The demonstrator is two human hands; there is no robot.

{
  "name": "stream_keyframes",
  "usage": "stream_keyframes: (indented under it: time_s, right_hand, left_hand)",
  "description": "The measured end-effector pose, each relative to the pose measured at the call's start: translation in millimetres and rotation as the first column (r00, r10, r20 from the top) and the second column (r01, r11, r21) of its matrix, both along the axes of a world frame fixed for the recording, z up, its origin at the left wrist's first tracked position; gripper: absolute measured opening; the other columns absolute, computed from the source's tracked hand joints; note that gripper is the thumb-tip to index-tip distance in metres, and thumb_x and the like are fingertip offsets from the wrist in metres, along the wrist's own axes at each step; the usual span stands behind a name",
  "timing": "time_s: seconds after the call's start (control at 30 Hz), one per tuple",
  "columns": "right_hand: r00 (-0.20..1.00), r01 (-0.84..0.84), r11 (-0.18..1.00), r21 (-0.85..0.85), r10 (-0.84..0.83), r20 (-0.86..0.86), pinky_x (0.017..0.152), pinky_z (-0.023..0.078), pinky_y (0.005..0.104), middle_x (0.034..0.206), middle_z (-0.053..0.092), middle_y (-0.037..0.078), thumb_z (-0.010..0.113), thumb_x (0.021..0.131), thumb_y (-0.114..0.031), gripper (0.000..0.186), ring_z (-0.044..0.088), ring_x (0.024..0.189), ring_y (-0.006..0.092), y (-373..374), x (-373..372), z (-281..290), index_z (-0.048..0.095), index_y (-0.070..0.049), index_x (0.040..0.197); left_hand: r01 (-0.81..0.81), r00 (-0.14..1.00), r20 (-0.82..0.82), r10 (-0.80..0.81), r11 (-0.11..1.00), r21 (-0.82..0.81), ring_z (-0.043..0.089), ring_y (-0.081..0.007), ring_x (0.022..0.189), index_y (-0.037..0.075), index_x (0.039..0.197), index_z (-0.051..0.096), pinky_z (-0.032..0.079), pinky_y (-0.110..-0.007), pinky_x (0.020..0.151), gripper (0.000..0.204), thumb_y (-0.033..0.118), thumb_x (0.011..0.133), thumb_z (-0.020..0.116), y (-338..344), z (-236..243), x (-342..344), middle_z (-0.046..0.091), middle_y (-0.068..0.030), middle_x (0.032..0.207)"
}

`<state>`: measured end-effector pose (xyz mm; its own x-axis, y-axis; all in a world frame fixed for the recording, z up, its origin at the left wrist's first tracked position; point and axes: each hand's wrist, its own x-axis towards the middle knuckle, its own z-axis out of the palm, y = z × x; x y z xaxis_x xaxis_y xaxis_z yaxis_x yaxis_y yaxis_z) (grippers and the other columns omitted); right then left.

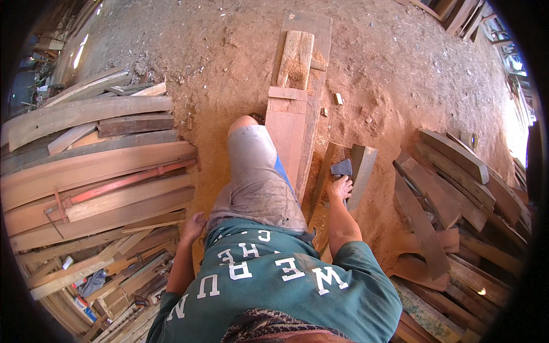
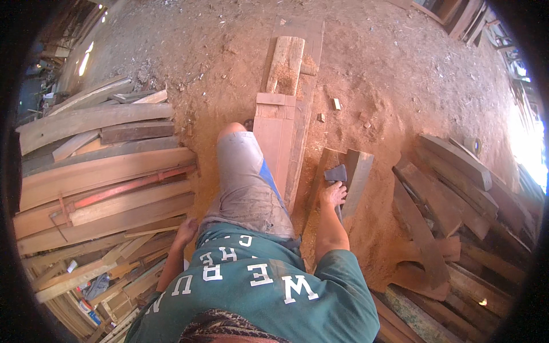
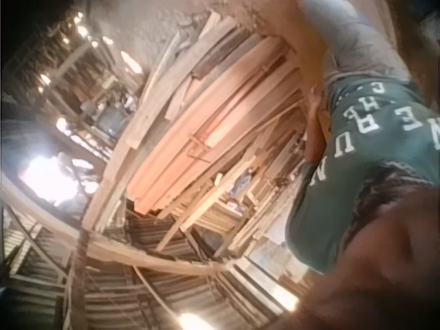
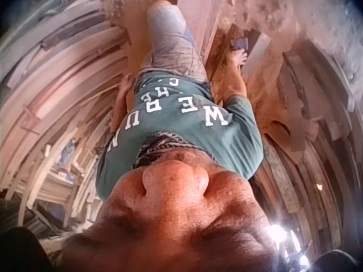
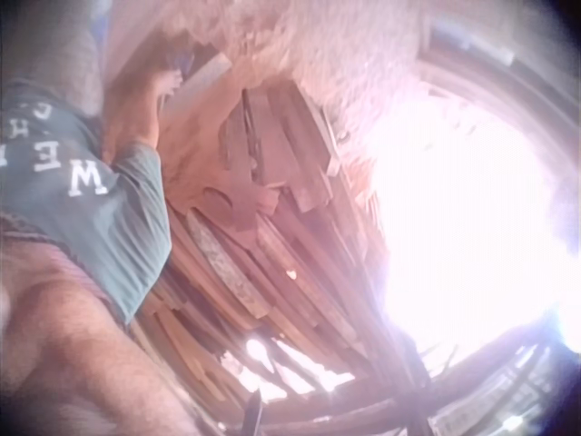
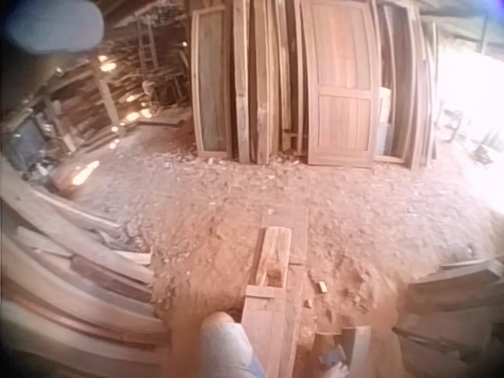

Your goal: The person uses a chisel and a small axe to carve a rectangular wooden plank. They position the chisel on the wood and strike it with the axe to remove material, creating a groove or notch. The person works on the plank while it rests on the ground in a workshop environment.

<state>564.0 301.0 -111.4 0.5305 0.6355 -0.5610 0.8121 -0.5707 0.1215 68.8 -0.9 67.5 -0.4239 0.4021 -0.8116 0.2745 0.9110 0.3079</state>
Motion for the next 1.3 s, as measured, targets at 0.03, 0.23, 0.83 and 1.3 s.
stream_keyframes:
  time_s: [0.03, 0.23, 0.83, 1.3]
  right_hand:
    - [1.0, 0.008, 1.0, -0.005, -0.008, -0.008, 0.104, 0.043, 0.0609, 0.138, 0.047, 0.014, 0.077, 0.085, -0.037, 0.066, 0.046, 0.134, 0.0363, -1, -2, 2, 0.045, -0.013, 0.137]
    - [0.999, 0.04, 0.998, 0.041, -0.04, 0.02, 0.104, 0.043, 0.0603, 0.138, 0.048, 0.014, 0.071, 0.09, -0.031, 0.053, 0.047, 0.134, 0.036, -11, 7, -20, 0.047, -0.013, 0.133]
    - [0.97, 0.07, 0.981, 0.18, -0.024, -0.244, 0.094, 0.051, 0.0556, 0.115, 0.069, 0.027, 0.065, 0.09, -0.035, 0.041, 0.064, 0.112, 0.0464, -10, 16, 2, 0.062, -0.002, 0.114]
    - [0.84, 0.269, 0.902, 0.338, -0.048, -0.541, 0.064, 0.047, 0.04, 0.071, 0.06, 0.01, 0.07, 0.085, -0.023, 0.025, 0.055, 0.067, 0.0188, -16, -1, 44, 0.062, 0.001, 0.086]
  left_hand:
    - [0.031, 0.999, -0.023, -0.031, 1.0, 0.003, 0.069, -0.0226, 0.108, 0.0, 0.141, 0.057, 0.053, -0.035, 0.093, 0.049, 0.016, 0.097, 0.071, 3, -1, 2, 0.073, -0.0145, 0.117]
    - [0.04, 0.999, 0.018, -0.04, 0.999, 0.032, 0.069, -0.0229, 0.108, 0.002, 0.142, 0.056, 0.053, -0.035, 0.095, 0.048, 0.012, 0.097, 0.07, 20, 5, -1, 0.073, -0.0157, 0.116]
    - [0.064, 0.997, -0.047, -0.064, 0.998, -0.012, 0.07, -0.0234, 0.11, 0.002, 0.139, 0.058, 0.053, -0.035, 0.097, 0.043, 0.013, 0.099, 0.068, 34, 27, 19, 0.075, -0.0159, 0.117]
    - [-0.109, 0.991, 0.087, 0.106, 0.994, 0.031, 0.068, -0.0198, 0.086, 0.0, 0.135, 0.061, 0.054, -0.034, 0.076, 0.044, 0.023, 0.098, 0.069, 19, -28, 1, 0.074, -0.0122, 0.1]
